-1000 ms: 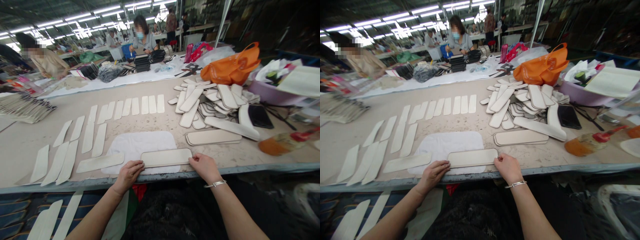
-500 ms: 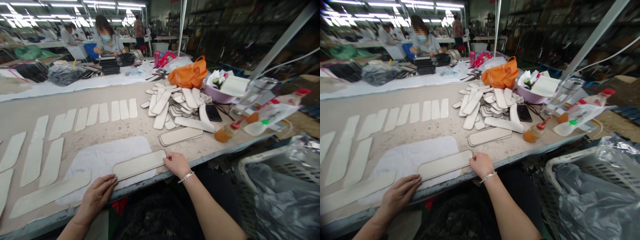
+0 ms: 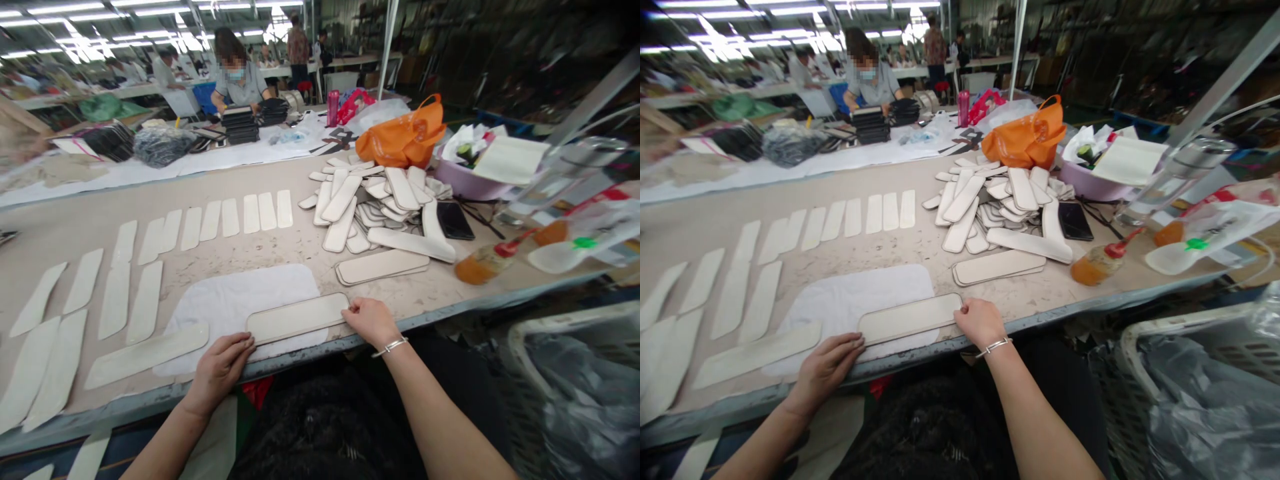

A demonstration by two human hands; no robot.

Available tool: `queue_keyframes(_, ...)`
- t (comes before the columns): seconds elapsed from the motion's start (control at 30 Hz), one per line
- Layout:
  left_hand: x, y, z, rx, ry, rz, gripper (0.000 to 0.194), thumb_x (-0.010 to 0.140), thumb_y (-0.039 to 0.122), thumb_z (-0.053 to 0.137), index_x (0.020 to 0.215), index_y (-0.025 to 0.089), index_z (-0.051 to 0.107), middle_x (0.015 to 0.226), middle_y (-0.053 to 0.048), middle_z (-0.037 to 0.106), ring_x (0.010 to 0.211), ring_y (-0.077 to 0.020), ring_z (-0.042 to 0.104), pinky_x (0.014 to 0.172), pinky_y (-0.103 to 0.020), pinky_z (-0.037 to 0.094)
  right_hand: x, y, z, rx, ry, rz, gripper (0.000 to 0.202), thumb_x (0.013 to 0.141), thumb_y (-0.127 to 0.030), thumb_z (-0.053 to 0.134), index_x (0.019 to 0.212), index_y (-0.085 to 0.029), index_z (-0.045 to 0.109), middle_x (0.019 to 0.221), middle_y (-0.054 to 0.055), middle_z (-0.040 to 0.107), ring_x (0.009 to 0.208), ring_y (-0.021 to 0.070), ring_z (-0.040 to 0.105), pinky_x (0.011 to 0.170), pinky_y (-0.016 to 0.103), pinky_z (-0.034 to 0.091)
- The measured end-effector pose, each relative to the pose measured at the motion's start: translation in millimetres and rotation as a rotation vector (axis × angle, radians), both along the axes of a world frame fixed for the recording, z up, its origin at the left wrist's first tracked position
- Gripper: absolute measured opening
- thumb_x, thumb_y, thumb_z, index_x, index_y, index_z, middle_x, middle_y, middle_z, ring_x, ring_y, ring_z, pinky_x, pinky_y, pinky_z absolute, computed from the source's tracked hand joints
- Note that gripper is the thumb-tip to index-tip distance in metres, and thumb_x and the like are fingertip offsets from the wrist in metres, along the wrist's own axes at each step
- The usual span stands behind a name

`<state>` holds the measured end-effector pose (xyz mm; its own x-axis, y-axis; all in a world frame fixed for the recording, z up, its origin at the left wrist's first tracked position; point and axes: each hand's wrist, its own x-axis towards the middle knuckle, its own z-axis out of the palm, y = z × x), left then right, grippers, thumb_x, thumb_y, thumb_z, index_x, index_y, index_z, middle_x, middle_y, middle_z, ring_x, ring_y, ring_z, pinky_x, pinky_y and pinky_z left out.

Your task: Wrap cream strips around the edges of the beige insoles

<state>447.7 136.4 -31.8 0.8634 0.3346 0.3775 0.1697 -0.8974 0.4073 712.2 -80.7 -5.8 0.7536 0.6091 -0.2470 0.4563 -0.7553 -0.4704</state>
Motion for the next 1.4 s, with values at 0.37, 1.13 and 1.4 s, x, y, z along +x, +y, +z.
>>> queue_keyframes(0.37,-1,-6,4.0,-0.064,0.022,0.038,0.016,0.080,0.024,0.057,0.091,0.021,0.068,0.097,-0.006,0.066,0.092,-0.0167,0.061,0.085,-0.031,0.051,1,0,-3.7,-0.019,-0.010,0.010,0.021,0.074,-0.035,0.052,0.060,-0.022,0.060,0.058,0.001,0.060,0.059,0.0165,0.052,0.057,0.026,0.031)
queue_keyframes(1.13,26,8,14.7,-0.363,0.283,0.538,0.032,0.074,0.043,0.052,0.088,0.017,0.063,0.073,-0.002,0.065,0.066,-0.0149,0.060,0.065,-0.026,0.047,-2,0,-1.9,-0.075,-0.058,0.071,0.029,0.077,-0.043,0.048,0.060,-0.021,0.057,0.057,0.000,0.057,0.056,0.0153,0.049,0.054,0.025,0.030)
queue_keyframes(1.4,25,9,14.0,-0.410,0.256,0.540,0.033,0.074,0.043,0.052,0.089,0.017,0.063,0.074,-0.002,0.065,0.064,-0.0148,0.060,0.065,-0.026,0.047,-2,0,-2.2,-0.078,-0.049,0.075,0.028,0.077,-0.042,0.048,0.062,-0.021,0.059,0.060,0.001,0.059,0.060,0.0162,0.051,0.056,0.026,0.031)
